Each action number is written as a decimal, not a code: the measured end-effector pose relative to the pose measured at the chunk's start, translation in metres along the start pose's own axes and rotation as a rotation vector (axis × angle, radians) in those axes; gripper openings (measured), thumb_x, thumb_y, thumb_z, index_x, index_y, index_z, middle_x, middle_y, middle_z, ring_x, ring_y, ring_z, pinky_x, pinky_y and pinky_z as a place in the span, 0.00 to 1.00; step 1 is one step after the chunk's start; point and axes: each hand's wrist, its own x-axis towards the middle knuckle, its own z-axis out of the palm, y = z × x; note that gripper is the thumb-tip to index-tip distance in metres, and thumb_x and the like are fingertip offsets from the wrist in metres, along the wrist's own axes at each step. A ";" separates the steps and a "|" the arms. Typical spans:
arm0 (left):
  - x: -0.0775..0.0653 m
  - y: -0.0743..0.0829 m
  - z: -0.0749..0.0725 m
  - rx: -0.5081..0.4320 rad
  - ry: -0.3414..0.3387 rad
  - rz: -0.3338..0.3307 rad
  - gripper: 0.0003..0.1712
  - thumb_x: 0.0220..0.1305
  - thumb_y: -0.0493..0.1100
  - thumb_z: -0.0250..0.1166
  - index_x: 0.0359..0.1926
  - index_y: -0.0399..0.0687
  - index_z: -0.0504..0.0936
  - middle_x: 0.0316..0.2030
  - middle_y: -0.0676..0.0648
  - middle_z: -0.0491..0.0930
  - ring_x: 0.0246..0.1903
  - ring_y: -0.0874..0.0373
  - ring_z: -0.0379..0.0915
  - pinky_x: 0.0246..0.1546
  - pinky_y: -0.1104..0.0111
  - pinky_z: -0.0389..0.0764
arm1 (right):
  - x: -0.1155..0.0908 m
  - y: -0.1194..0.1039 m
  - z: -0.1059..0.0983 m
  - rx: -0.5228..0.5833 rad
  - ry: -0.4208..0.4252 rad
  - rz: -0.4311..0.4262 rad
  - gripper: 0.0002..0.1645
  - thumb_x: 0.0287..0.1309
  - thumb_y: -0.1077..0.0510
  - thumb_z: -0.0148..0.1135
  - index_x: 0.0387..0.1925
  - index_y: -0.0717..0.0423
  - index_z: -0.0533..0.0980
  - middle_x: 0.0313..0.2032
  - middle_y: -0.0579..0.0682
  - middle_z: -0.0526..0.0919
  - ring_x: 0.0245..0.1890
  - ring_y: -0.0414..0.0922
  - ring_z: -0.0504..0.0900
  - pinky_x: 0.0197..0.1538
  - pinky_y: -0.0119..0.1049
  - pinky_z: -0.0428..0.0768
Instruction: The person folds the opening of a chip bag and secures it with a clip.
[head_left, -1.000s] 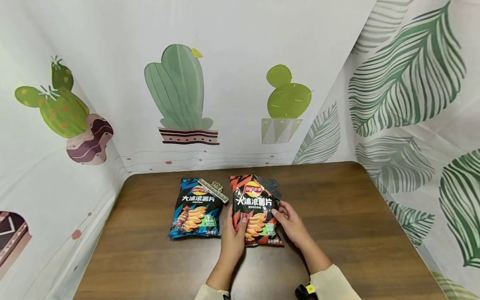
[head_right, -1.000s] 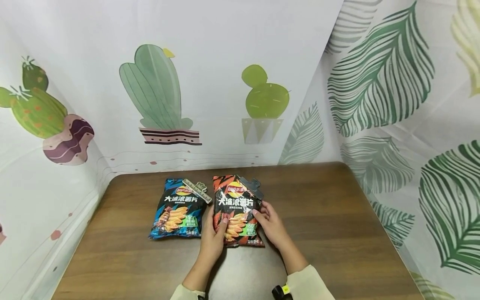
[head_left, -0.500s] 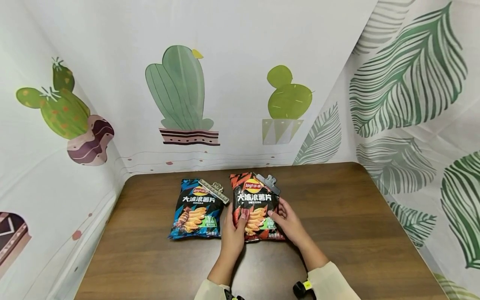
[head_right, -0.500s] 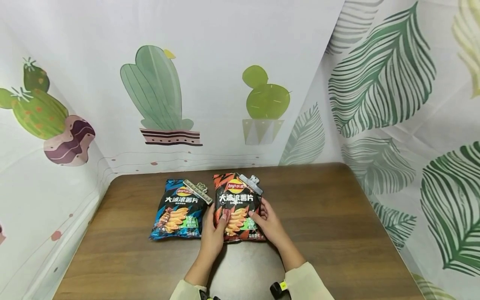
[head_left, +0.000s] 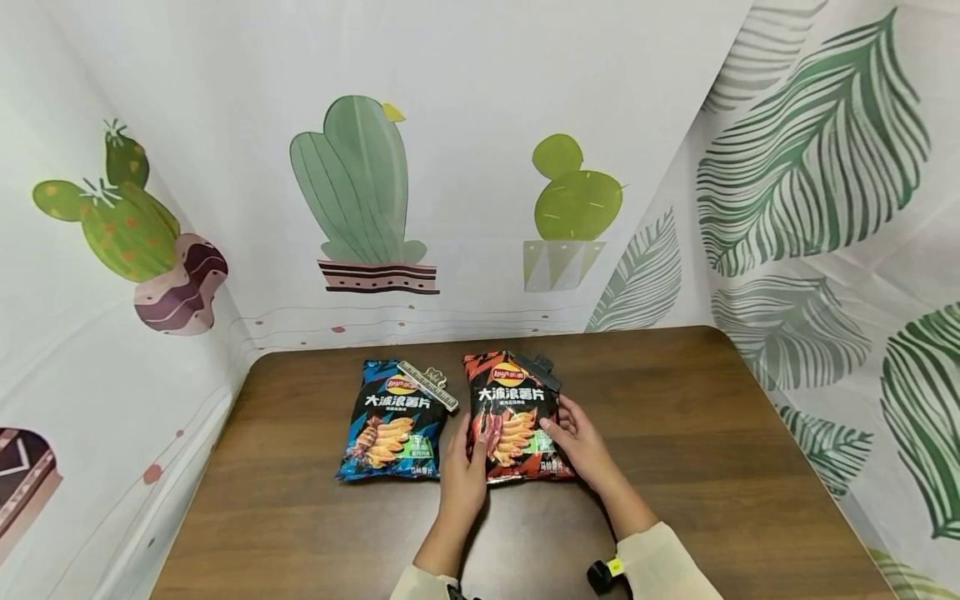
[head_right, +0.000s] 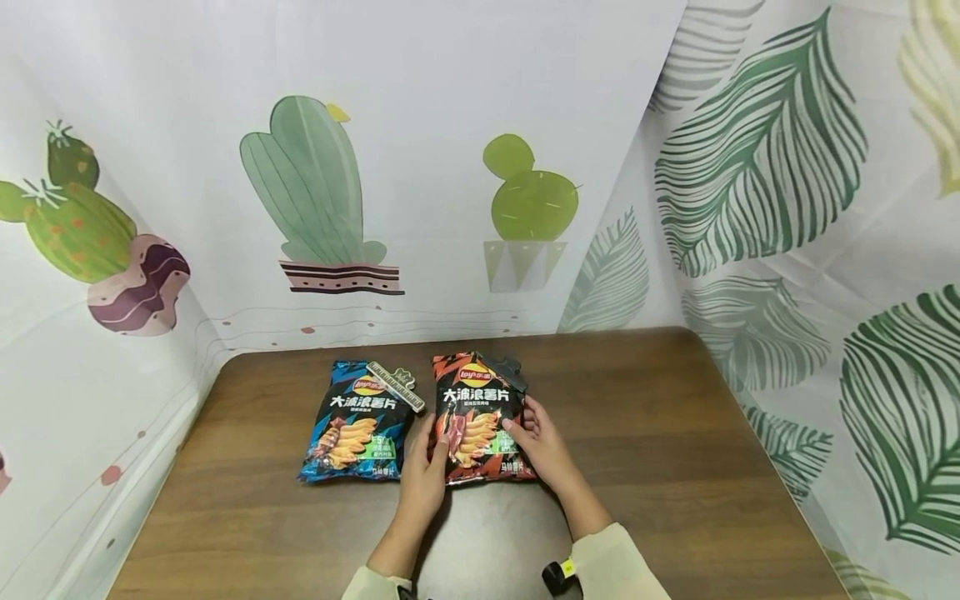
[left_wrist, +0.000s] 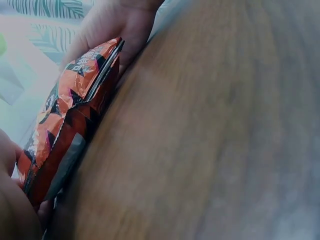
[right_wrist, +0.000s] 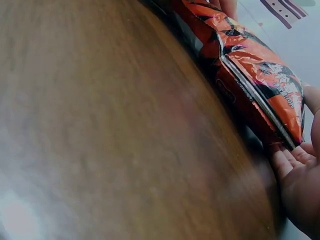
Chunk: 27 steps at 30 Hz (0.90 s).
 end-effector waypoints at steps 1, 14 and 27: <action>0.000 0.000 0.000 0.006 -0.003 0.006 0.31 0.76 0.50 0.55 0.75 0.49 0.64 0.70 0.38 0.69 0.70 0.39 0.66 0.66 0.41 0.69 | -0.001 -0.004 -0.001 0.007 -0.007 0.003 0.45 0.68 0.52 0.64 0.77 0.63 0.54 0.58 0.64 0.77 0.58 0.51 0.79 0.53 0.23 0.76; -0.001 -0.003 0.000 0.017 -0.021 0.015 0.32 0.76 0.52 0.55 0.76 0.48 0.64 0.70 0.37 0.70 0.70 0.39 0.65 0.67 0.41 0.67 | 0.002 0.007 -0.002 -0.006 -0.011 -0.019 0.44 0.69 0.50 0.63 0.77 0.58 0.55 0.67 0.66 0.72 0.66 0.58 0.75 0.64 0.35 0.75; -0.002 -0.007 -0.002 -0.009 -0.051 -0.017 0.34 0.76 0.60 0.53 0.77 0.55 0.62 0.73 0.39 0.66 0.73 0.40 0.61 0.69 0.40 0.64 | 0.001 0.008 -0.003 0.025 -0.017 -0.061 0.44 0.70 0.52 0.62 0.78 0.57 0.54 0.74 0.65 0.59 0.75 0.61 0.62 0.74 0.50 0.64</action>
